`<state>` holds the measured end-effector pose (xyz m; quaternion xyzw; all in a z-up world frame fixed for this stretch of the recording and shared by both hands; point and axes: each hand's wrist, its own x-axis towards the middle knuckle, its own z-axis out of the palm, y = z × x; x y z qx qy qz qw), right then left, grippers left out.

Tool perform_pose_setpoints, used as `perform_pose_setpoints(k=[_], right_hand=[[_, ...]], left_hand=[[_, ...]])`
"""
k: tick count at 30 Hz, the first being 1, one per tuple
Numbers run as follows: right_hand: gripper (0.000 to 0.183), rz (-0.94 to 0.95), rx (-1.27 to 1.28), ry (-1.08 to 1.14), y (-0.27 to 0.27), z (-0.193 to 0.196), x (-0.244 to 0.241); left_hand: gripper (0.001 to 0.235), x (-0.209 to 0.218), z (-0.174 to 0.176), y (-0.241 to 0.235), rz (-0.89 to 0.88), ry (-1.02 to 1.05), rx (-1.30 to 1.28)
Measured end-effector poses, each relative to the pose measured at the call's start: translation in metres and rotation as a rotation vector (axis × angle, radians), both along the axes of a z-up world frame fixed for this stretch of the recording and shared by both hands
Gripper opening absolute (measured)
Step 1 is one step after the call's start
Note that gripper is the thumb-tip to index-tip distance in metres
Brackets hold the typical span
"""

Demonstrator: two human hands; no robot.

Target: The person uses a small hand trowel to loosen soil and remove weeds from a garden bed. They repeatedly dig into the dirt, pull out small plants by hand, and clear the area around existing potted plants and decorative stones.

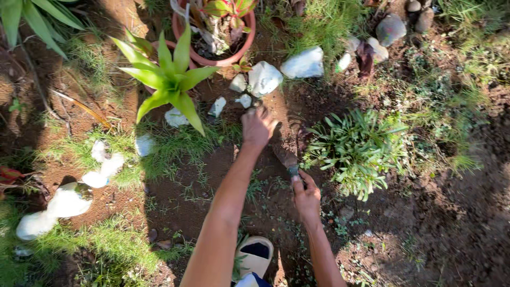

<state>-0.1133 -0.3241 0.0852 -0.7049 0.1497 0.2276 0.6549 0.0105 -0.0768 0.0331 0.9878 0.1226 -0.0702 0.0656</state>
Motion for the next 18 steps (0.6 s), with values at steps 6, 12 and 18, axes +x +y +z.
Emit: perform_pose_setpoints(k=[6, 12, 18], right_hand=[[0.050, 0.049, 0.141, 0.049, 0.039, 0.001, 0.003], [0.050, 0.126, 0.052, 0.028, 0.049, 0.019, 0.009], [0.049, 0.125, -0.019, -0.007, 0.038, 0.012, 0.009]], left_hand=[[0.057, -0.057, 0.022, 0.055, -0.211, -0.084, -0.021], [0.065, -0.045, 0.016, 0.081, -0.499, 0.151, 0.037], [0.029, -0.030, -0.034, 0.117, -0.586, -0.042, -0.017]])
